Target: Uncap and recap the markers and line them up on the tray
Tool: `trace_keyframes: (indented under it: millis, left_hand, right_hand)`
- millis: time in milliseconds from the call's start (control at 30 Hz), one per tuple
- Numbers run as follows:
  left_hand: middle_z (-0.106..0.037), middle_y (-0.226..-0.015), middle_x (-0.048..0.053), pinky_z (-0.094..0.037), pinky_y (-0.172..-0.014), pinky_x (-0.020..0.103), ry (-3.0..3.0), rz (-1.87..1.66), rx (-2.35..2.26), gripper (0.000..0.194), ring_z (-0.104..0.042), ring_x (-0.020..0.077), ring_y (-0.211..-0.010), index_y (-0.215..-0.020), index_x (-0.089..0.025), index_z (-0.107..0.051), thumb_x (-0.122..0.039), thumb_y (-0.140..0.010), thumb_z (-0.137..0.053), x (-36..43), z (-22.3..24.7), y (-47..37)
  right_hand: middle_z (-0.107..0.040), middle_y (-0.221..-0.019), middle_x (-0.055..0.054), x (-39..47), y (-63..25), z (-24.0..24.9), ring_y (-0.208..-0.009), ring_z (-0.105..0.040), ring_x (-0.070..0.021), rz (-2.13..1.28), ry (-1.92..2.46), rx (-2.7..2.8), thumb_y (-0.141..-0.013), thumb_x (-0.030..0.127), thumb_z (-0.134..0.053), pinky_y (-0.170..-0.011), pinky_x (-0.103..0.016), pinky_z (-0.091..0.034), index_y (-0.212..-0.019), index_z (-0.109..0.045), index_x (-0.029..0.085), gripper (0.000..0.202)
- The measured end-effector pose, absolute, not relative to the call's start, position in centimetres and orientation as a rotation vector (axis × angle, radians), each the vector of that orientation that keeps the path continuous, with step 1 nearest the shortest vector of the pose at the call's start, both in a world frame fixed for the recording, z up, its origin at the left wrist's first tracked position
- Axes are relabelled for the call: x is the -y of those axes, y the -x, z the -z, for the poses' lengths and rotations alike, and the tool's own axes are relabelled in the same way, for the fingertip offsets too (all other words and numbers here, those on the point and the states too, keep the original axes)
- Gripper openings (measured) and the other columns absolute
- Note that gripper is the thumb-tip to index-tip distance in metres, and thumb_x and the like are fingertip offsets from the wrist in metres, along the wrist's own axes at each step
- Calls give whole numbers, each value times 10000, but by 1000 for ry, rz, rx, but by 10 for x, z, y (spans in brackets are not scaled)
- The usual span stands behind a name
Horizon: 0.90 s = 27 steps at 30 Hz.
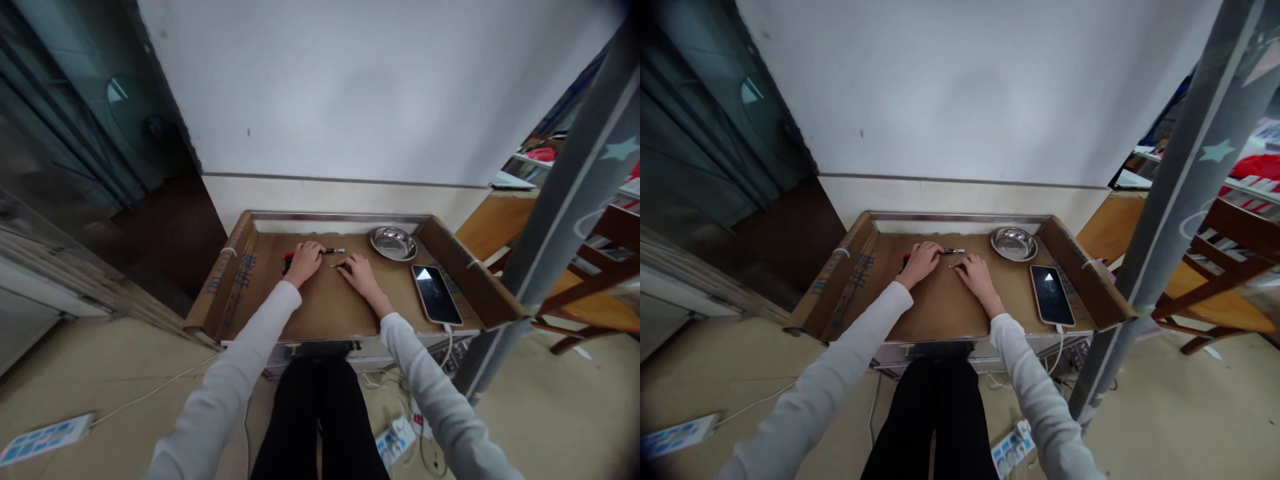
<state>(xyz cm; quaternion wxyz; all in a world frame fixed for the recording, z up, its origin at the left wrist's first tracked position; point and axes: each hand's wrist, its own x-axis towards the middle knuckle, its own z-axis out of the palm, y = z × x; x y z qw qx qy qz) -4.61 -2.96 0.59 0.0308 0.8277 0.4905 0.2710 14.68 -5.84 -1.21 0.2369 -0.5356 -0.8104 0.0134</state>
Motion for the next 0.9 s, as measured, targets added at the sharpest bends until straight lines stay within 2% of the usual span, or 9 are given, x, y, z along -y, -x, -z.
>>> trace_keyframes:
  millis: [100, 233, 433, 667, 900]
  left_hand:
    - [-604, -1047, 58, -300, -880, 356, -2590, -871, -1487, 218, -492, 210, -1049, -986, -212, -574, -147, -847, -419, 33, -7, 40]
    - [-608, -982, 53, -303, -848, 370, -2657, -806, -1438, 139, -501, 227, -979, -941, -224, -586, -255, -854, -482, 35, -2, 35]
    - [-590, -932, 71, -308, -822, 372, -2683, -715, -1558, 81, -485, 240, -945, -873, -201, -576, -230, -848, -504, 23, 3, 31]
    - [-544, -1008, 107, -321, -825, 384, -2646, -745, -1755, 177, -458, 266, -981, -995, -178, -542, -238, -828, -539, 14, -2, 24]
    - [-550, -1066, 90, -329, -834, 374, -2440, -912, -1917, 237, -466, 257, -994, -1078, -208, -514, -301, -861, -489, 34, -11, 35]
  right_hand:
    - [-608, -946, -66, 53, -144, 13, -920, -522, -204, -23, 1480, 2217, -874, 277, -490, -777, -304, -344, -962, -635, 221, 179]
    - [-621, -977, -63, 42, -138, 12, -937, -522, -212, -8, 1485, 2223, -868, 272, -504, -772, -308, -331, -964, -636, 221, 171]
    - [-622, -975, -67, 29, -138, 7, -936, -515, -215, -5, 1510, 2225, -869, 250, -495, -784, -315, -334, -964, -643, 231, 176]
    - [-542, -1074, -102, 14, -141, 14, -967, -490, -229, 52, 1504, 2070, -866, 271, -483, -787, -320, -371, -1202, -529, 217, 343]
    - [-557, -1028, -86, 7, -139, 26, -960, -460, -235, -73, 1637, 1983, -853, 344, -505, -806, -338, -353, -1065, -620, 230, 267]
